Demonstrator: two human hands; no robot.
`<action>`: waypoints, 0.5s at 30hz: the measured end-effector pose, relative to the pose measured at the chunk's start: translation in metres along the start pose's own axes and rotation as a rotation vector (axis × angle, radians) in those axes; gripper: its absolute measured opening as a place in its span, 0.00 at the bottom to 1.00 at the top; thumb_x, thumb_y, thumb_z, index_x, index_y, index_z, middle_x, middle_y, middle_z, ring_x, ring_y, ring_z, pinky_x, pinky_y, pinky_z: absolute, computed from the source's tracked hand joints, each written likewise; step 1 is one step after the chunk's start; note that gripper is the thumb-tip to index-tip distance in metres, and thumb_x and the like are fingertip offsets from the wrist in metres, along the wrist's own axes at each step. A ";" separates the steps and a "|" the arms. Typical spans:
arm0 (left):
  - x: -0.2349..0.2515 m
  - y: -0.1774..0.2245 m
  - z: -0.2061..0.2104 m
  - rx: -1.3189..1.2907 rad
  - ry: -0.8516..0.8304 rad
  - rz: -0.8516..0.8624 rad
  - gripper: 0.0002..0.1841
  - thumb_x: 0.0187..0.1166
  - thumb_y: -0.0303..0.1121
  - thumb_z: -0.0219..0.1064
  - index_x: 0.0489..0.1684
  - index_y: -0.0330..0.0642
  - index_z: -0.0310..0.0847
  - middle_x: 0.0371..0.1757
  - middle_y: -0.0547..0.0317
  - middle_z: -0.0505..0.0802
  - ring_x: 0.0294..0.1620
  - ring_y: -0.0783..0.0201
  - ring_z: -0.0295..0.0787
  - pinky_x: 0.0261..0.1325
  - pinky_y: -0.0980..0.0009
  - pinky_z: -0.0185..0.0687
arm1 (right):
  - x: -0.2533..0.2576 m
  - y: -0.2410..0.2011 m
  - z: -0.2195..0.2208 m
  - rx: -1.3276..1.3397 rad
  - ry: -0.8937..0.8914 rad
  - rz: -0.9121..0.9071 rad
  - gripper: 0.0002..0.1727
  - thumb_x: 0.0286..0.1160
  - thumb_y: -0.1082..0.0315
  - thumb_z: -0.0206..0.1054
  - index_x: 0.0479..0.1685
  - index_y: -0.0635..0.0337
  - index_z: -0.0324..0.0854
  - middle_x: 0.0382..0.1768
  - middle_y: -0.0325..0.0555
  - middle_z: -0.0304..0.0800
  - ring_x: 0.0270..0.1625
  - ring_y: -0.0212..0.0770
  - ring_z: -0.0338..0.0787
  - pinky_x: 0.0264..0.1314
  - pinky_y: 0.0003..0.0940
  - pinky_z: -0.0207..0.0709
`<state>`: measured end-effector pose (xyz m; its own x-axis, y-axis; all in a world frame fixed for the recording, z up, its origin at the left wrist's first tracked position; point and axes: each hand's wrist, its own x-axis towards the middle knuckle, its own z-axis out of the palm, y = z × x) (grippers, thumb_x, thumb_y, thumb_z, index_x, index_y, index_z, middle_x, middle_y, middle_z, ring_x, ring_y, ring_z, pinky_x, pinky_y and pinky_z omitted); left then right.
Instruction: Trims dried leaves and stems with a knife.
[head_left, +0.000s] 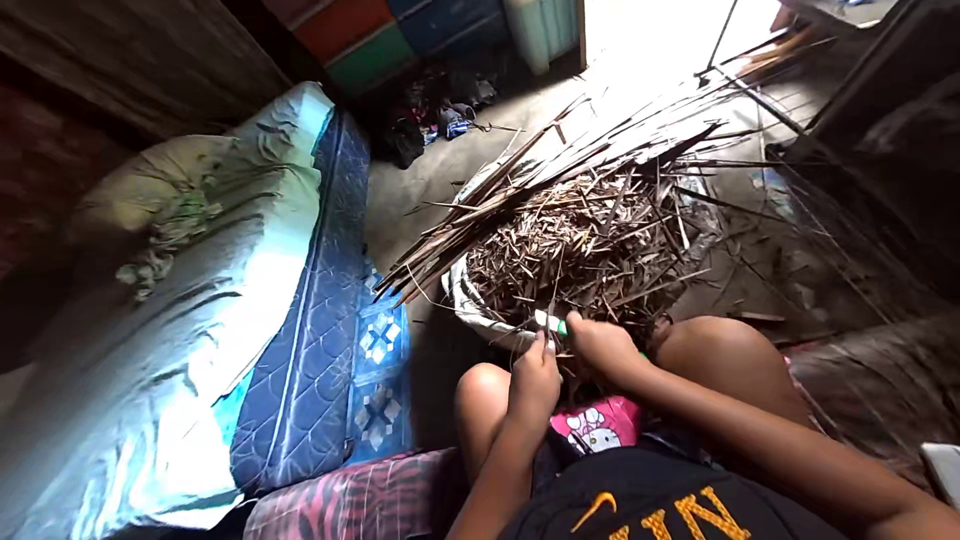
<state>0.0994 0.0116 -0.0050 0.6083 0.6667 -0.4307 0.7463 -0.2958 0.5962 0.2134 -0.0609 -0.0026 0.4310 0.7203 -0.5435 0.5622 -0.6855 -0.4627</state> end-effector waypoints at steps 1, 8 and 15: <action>-0.002 0.001 -0.002 -0.004 -0.025 -0.007 0.24 0.96 0.39 0.46 0.83 0.35 0.70 0.28 0.52 0.88 0.30 0.59 0.85 0.46 0.60 0.83 | 0.010 0.003 -0.003 0.002 0.052 0.046 0.18 0.92 0.65 0.49 0.71 0.65 0.71 0.54 0.66 0.90 0.60 0.68 0.91 0.56 0.65 0.82; -0.005 -0.008 -0.007 -0.038 -0.019 0.004 0.23 0.96 0.37 0.46 0.78 0.34 0.75 0.25 0.55 0.87 0.27 0.62 0.83 0.43 0.63 0.82 | 0.005 0.010 -0.019 0.156 -0.067 -0.016 0.20 0.92 0.59 0.52 0.68 0.65 0.75 0.56 0.67 0.88 0.63 0.68 0.88 0.60 0.67 0.78; -0.004 -0.006 -0.007 0.014 -0.002 -0.016 0.21 0.96 0.37 0.47 0.70 0.32 0.80 0.31 0.50 0.89 0.34 0.58 0.87 0.49 0.58 0.84 | -0.002 -0.007 0.003 0.036 -0.098 -0.072 0.18 0.92 0.60 0.52 0.64 0.65 0.75 0.55 0.66 0.89 0.62 0.68 0.90 0.58 0.67 0.80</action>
<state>0.0910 0.0158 -0.0019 0.5967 0.6702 -0.4414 0.7597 -0.2946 0.5797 0.2064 -0.0578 -0.0001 0.3187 0.7550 -0.5731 0.5625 -0.6373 -0.5267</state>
